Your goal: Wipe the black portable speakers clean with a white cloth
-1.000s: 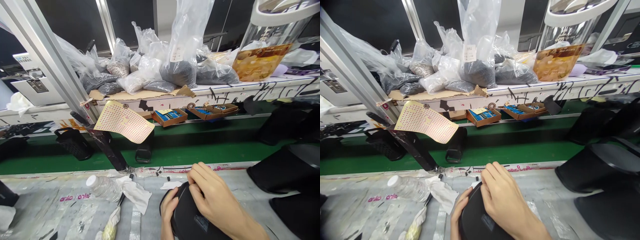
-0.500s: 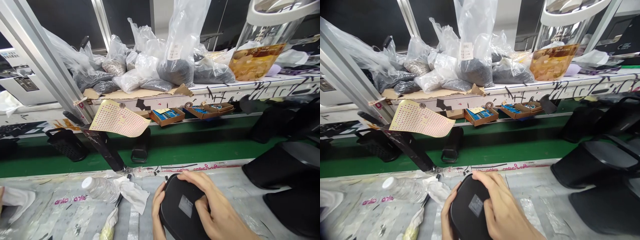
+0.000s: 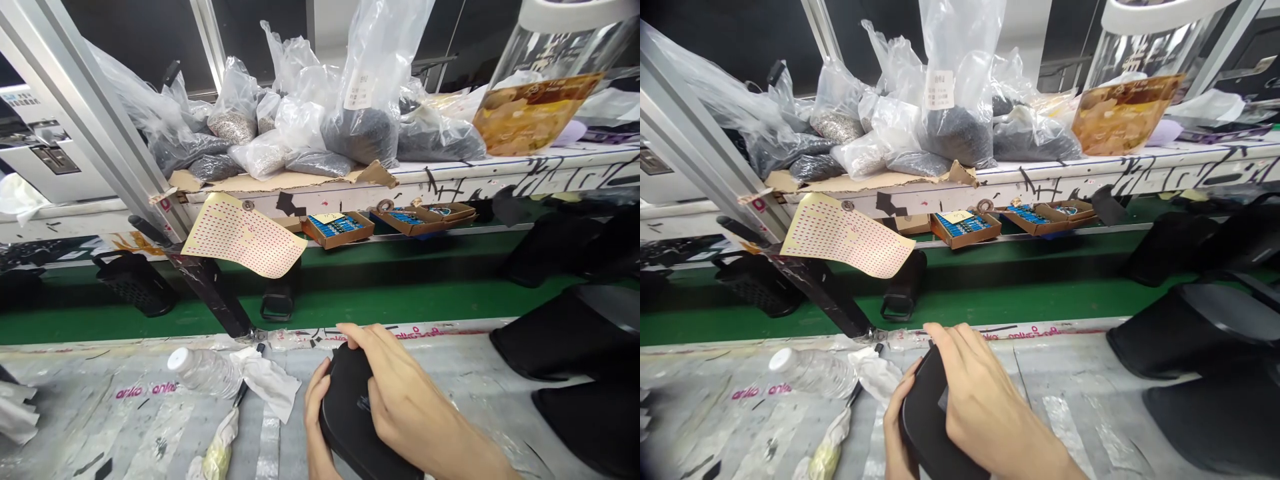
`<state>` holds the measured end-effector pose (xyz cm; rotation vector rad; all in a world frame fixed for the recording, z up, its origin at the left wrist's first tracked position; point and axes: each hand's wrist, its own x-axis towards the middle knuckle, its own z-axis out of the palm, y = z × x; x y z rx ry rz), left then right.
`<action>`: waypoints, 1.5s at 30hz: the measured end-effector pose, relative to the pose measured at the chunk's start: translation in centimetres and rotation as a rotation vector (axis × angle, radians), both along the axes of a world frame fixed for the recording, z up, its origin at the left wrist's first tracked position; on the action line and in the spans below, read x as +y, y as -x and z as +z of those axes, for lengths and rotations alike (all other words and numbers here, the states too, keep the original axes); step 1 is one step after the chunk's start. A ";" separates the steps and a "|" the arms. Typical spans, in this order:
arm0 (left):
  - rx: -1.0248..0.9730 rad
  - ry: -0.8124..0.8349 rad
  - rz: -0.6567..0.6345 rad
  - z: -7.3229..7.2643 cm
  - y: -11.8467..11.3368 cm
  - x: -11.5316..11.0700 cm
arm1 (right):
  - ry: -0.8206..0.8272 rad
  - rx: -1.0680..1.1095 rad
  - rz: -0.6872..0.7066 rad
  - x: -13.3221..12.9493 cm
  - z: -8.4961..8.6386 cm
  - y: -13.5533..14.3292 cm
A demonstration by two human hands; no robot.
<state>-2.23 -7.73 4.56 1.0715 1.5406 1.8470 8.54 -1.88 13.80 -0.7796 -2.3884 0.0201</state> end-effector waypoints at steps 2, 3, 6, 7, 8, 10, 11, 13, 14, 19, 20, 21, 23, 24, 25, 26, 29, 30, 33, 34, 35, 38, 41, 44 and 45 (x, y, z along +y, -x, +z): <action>-0.067 0.040 -0.028 0.2 -0.1 -0.2 | -0.003 -0.007 0.008 0.2 0.3 0.5; -0.098 0.056 -0.042 0.2 -0.1 -0.2 | 0.001 -0.015 0.010 0.3 0.5 0.6; -0.153 0.077 -0.051 0.0 -0.4 -0.5 | 0.043 -0.042 0.000 0.5 0.7 0.8; -0.170 0.086 -0.053 0.0 -0.5 -0.7 | 0.064 -0.049 -0.011 0.5 0.7 0.7; -0.178 0.092 -0.055 0.0 -0.6 -0.8 | 0.088 -0.047 -0.016 0.6 0.6 0.6; -0.175 0.089 -0.064 0.0 -0.8 -1.1 | 0.128 0.010 0.008 0.5 0.3 0.3; -0.164 0.075 -0.066 0.1 -0.8 -1.3 | 0.141 0.067 0.030 0.5 0.2 0.1; -0.130 0.037 -0.063 0.0 -0.9 -1.7 | 0.154 0.208 0.043 0.3 0.0 -0.4; -0.117 0.025 -0.061 -0.1 -0.9 -1.8 | 0.153 0.275 0.026 0.1 -0.1 -0.6; -0.036 -0.038 0.002 -1.2 -1.0 -2.1 | 0.106 0.360 -0.078 -0.6 -0.8 -1.4; -0.015 -0.055 0.021 -1.4 -1.0 -2.1 | 0.100 0.343 -0.081 -0.7 -0.9 -1.5; 0.000 -0.067 0.033 -1.4 -1.0 -2.1 | 0.098 0.326 -0.083 -0.8 -1.1 -1.6; 0.007 -0.061 0.025 -1.3 -1.0 -2.1 | 0.095 0.309 -0.082 -0.9 -1.3 -1.7; 0.000 -0.045 0.010 -1.1 -1.0 -2.1 | 0.092 0.308 -0.078 -1.0 -1.4 -1.7; -0.011 -0.025 -0.007 -0.9 -1.0 -2.0 | 0.087 0.309 -0.072 -1.0 -1.4 -1.7; -0.022 -0.006 -0.022 -0.7 -1.0 -2.0 | 0.077 0.309 -0.064 -1.0 -1.3 -1.6; -0.041 0.042 -0.035 -0.4 -1.3 -1.4 | 0.086 0.297 -0.063 -0.8 -1.3 -1.5; -0.049 0.051 -0.026 -0.5 -1.5 -1.2 | 0.102 0.286 -0.065 -0.7 -1.2 -1.4; -0.091 0.049 0.018 -0.7 -1.8 -0.5 | 0.144 0.259 -0.037 -0.5 -1.3 -1.1; -0.109 0.044 0.025 -0.8 -1.8 -0.4 | 0.146 0.255 -0.023 -0.4 -1.3 -1.1; -0.132 0.046 0.021 -0.8 -1.7 -0.3 | 0.146 0.255 -0.015 -0.4 -1.3 -1.0; -0.197 0.074 -0.019 -0.8 -1.0 -0.1 | 0.153 0.224 -0.015 -0.3 -1.0 -0.7; -0.189 0.074 -0.012 -0.7 -0.5 -0.1 | 0.148 0.120 -0.013 -0.1 -0.2 -0.1; -0.118 0.061 -0.010 -0.6 -0.6 -0.4 | 0.125 0.027 -0.032 0.3 0.5 0.5; -0.097 0.050 -0.012 -0.5 -0.7 -0.6 | 0.122 0.013 -0.038 0.5 0.7 0.7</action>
